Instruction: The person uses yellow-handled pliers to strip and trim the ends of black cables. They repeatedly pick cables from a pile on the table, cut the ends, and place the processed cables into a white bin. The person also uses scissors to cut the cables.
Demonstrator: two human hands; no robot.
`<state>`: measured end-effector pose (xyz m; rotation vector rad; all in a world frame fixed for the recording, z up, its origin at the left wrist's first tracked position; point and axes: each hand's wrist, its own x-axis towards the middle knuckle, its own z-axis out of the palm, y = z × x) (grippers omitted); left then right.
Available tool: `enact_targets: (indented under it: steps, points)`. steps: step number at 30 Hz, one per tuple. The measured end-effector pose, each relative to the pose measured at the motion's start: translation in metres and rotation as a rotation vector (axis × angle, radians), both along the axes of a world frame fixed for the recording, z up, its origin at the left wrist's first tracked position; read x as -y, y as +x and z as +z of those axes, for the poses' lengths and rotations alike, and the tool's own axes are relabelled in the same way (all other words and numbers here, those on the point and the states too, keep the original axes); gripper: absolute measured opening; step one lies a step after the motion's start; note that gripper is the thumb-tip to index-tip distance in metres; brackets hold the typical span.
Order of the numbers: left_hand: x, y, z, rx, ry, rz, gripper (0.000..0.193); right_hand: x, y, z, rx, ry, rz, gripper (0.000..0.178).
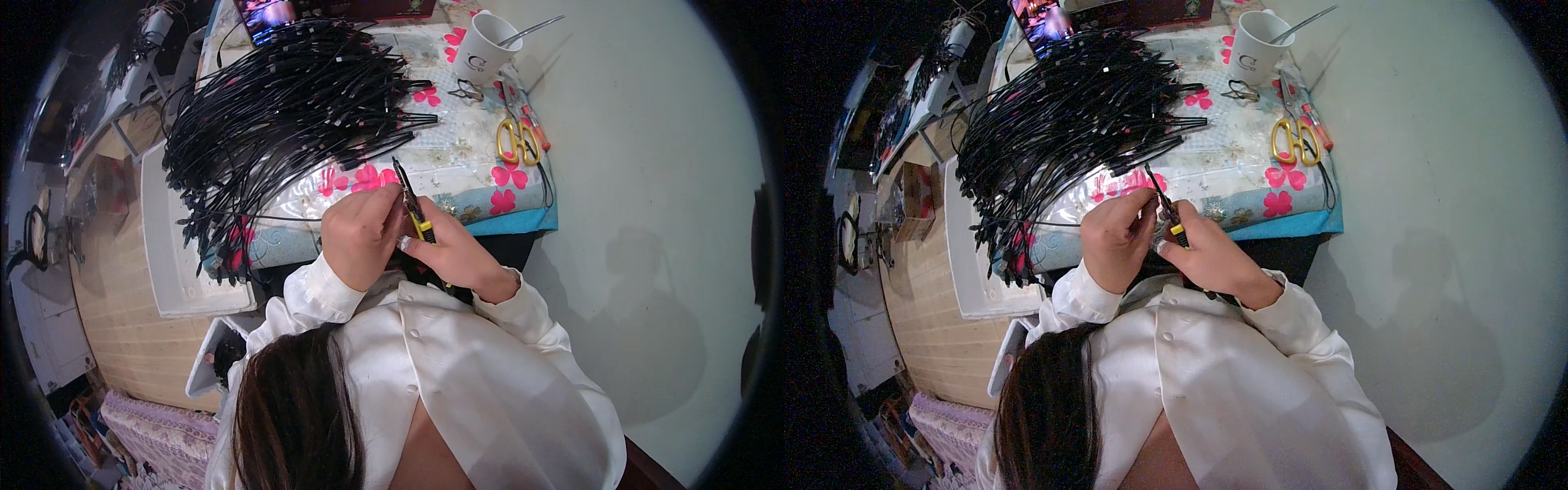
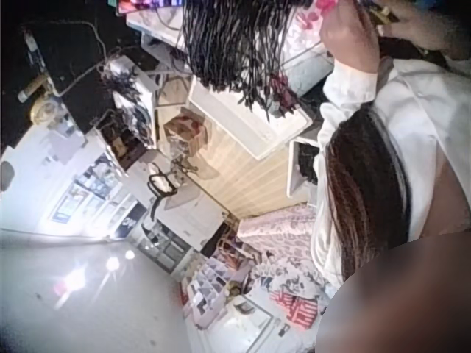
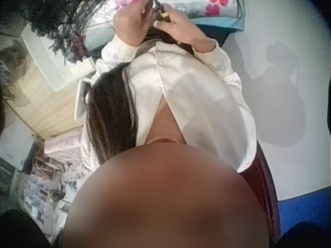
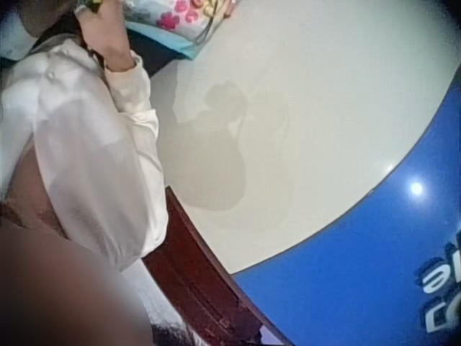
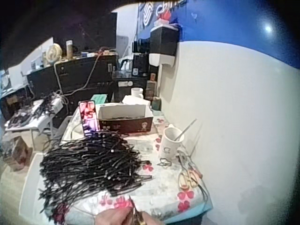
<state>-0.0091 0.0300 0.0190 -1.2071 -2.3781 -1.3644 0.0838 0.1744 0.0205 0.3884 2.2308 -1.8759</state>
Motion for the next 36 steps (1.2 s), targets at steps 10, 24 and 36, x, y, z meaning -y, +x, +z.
enact_targets:
  steps: [10,24,36]
  points:
    - [-0.004,-0.001,-0.001,-0.007,0.028,-0.039,0.020,-0.001,0.006,-0.006,-0.133,0.222,-0.056,0.025]
    - [-0.075,-0.065,-0.043,-0.277,-0.422,0.051,0.008,-0.036,0.033,-0.031,-0.032,-0.333,-0.388,0.026]
    - [-0.020,-0.024,0.009,0.021,-0.057,-0.088,0.020,-0.025,0.016,-0.028,0.018,-0.389,-0.221,0.030]
